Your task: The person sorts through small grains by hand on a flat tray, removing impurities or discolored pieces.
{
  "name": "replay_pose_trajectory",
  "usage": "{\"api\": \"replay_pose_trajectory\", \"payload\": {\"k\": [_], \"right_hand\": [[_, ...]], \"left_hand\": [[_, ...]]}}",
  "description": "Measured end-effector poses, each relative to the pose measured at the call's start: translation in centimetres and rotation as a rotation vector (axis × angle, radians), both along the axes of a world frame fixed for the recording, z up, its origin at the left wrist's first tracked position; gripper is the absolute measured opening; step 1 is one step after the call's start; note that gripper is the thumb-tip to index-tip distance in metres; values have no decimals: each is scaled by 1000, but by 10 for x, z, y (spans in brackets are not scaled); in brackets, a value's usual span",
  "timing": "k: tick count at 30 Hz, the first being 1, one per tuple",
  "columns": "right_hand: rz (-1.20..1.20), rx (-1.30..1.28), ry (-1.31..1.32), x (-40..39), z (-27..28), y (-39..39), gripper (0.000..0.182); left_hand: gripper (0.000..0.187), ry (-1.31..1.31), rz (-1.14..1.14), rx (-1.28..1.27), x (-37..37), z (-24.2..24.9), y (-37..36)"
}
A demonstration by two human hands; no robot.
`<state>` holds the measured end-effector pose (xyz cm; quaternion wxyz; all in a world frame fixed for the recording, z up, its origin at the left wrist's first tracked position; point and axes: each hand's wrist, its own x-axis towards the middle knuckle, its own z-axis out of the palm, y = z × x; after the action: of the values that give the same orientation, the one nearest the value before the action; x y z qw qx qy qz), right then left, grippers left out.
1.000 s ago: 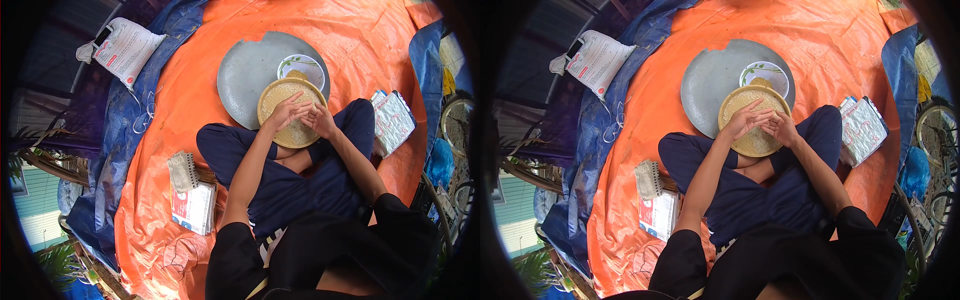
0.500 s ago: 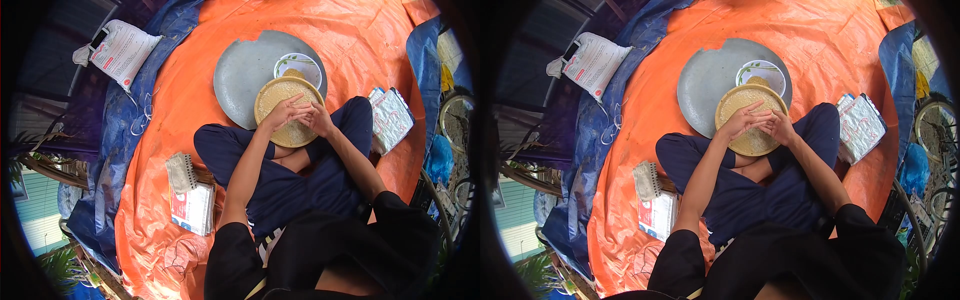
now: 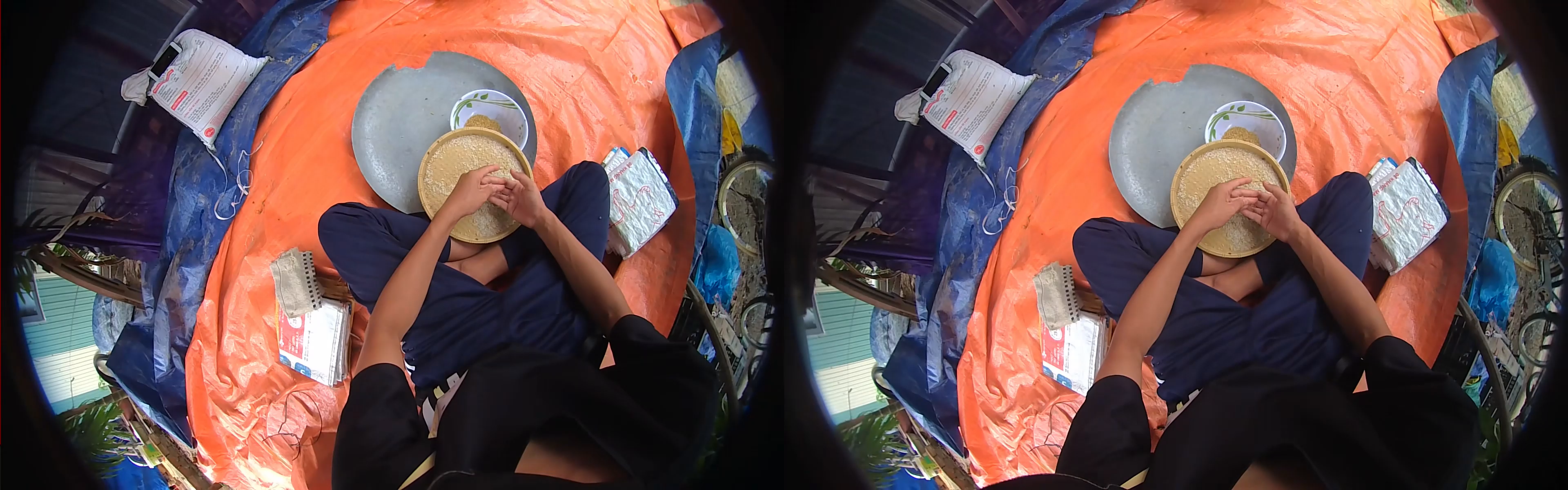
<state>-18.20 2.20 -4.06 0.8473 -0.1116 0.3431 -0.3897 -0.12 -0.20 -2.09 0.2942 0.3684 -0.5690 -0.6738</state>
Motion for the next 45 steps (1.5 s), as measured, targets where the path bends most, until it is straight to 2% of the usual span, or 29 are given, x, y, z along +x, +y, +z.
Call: {"api": "replay_pose_trajectory", "payload": {"k": [8,16,18,19,20,22,25,29,35,38,41,42,45], "right_hand": [[10,-16,4,-2,-1,1,52],[3,-9,-6,-1,-5,1,49],[-37,44,-30,-3,-15,1,45],[-21,49,-133,-9,-31,-1,46],[-20,25,-125,-8,-32,-1,48],[-23,12,-39,-3,-13,1,50],[-29,12,-28,-2,-12,0,50],[-87,55,9,2,-8,0,52],[-58,59,-11,0,-5,0,55],[-23,15,-75,-1,1,0,57],[-2,-3,-92,-1,6,0,59],[2,-7,-92,-1,7,0,59],[15,-9,-100,1,10,0,59]], "left_hand": [[43,-69,111,-89,-6,21,8],[44,-88,55,-90,-11,22,16],[39,-291,0,-261,-13,28,15],[38,-258,12,-283,-13,16,12],[37,-230,29,-305,-13,5,10],[37,-48,26,-90,-11,-3,7],[38,-160,-16,-130,-6,11,5],[39,-156,23,-65,-7,25,7],[37,-16,166,-31,-4,13,1],[30,-114,241,-40,9,13,-10],[23,-333,295,-321,22,8,-17],[21,-511,277,-403,25,18,-14],[23,-527,279,-763,29,11,-16]]}}
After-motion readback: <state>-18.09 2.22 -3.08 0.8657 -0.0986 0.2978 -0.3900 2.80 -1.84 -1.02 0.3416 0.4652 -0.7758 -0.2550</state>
